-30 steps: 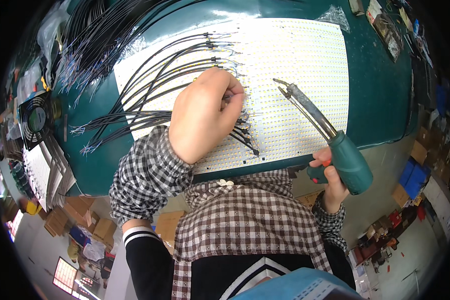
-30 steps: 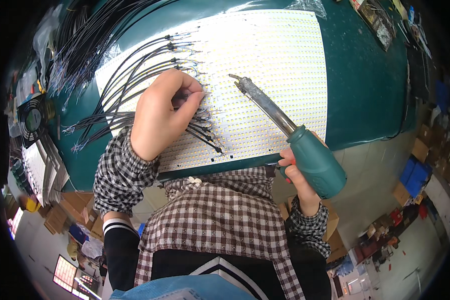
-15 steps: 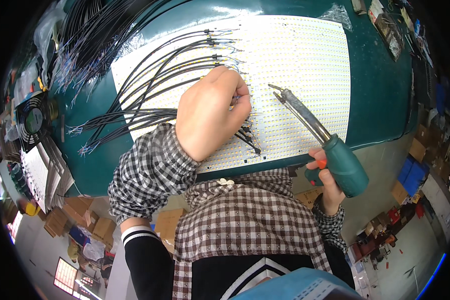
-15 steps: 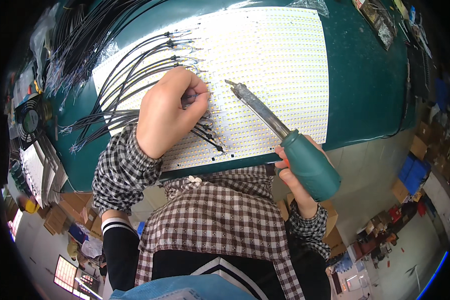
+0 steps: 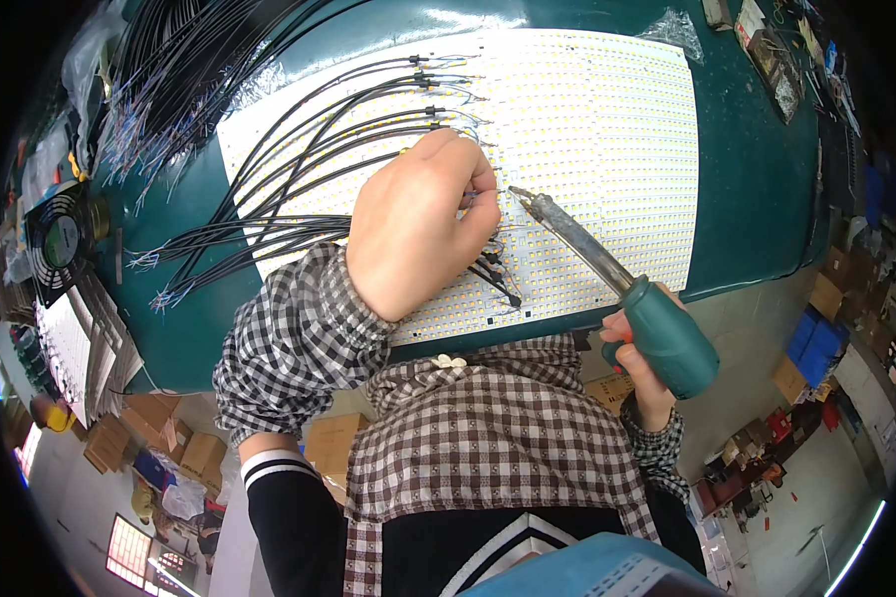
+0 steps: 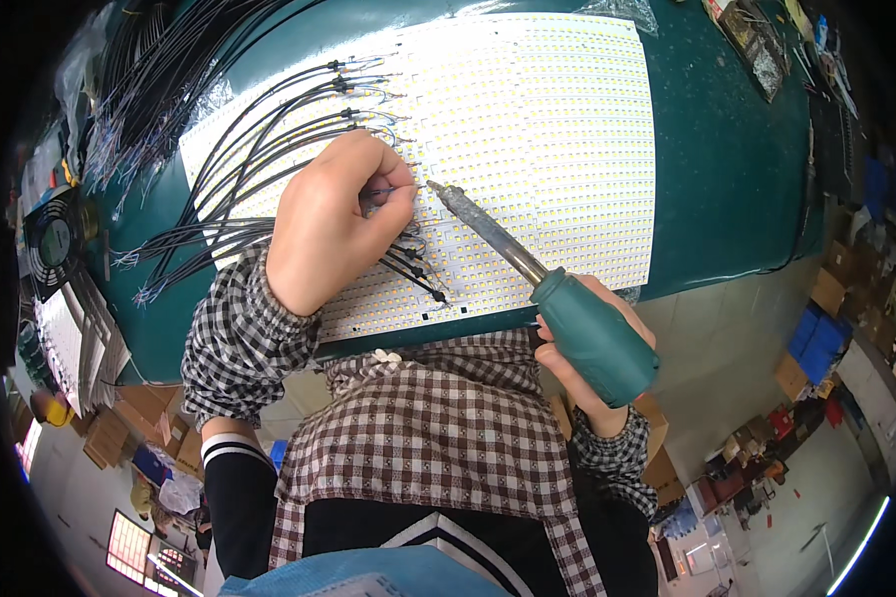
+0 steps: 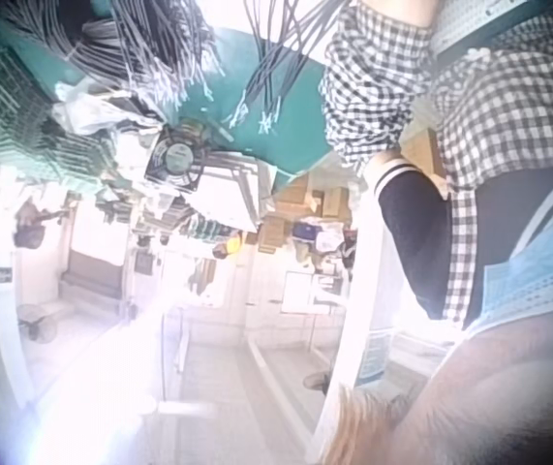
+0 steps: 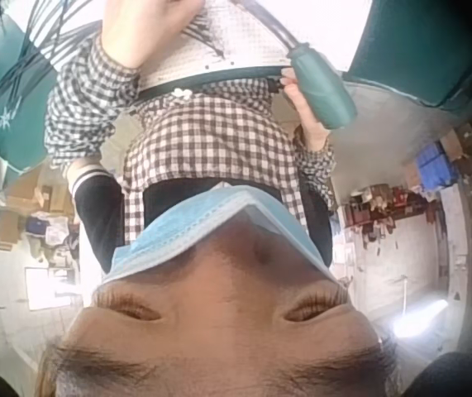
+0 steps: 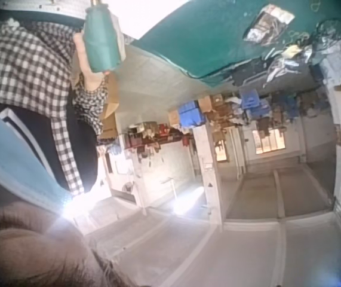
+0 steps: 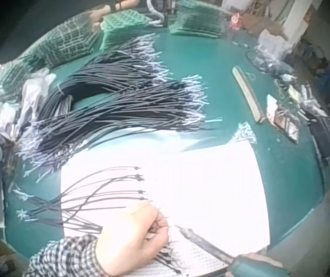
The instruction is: The person uses a soldering iron to attach black wires to a large LED panel. They hold the wires with one hand and apply the soldering iron with the other, working methodically across the panel's surface. The person occasionally adjusts the position of the panel and the bundle of wires to access different connection points.
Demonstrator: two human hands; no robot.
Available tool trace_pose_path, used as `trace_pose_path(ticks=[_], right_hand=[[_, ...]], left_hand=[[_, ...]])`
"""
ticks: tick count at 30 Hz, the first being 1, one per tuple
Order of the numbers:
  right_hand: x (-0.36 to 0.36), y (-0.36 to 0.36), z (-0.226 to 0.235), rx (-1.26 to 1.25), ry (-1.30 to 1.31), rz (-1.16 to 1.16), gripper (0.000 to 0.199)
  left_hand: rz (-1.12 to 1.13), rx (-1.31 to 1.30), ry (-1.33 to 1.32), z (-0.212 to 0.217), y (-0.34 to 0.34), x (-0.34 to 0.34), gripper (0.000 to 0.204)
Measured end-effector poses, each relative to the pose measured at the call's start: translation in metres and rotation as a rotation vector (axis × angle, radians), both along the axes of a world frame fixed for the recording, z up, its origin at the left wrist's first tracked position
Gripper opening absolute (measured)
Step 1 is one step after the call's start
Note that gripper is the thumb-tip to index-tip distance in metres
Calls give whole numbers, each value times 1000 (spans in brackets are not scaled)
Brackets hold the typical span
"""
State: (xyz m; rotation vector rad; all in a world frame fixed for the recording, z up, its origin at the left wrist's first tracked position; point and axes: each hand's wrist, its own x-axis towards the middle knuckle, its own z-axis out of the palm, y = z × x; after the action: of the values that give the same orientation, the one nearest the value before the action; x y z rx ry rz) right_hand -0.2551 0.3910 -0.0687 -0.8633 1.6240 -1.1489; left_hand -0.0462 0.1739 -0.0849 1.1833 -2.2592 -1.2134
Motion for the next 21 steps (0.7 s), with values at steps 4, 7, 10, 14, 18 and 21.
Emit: trace_pose_path(ticks=[4,7,10,14,18,21], right_hand=[[-3,-4,4,2,57,59,70],[-2,-6,6,-4,75,56,68],[-2,-9,8,-2,112,87,65],[0,-6,8,14,133,63,64],[-5,-2,6,17,197,118,65],[-7,-8,10,-22,218,168,68]], left_hand=[[-2,-21,10,0,1,-1,10],[-7,-36,13,0,2,-2,10],[-3,-32,22,0,2,-2,10],[-1,-29,25,-1,3,-3,10],[1,-36,25,0,3,-3,10],[5,-30,23,1,4,-4,9]])
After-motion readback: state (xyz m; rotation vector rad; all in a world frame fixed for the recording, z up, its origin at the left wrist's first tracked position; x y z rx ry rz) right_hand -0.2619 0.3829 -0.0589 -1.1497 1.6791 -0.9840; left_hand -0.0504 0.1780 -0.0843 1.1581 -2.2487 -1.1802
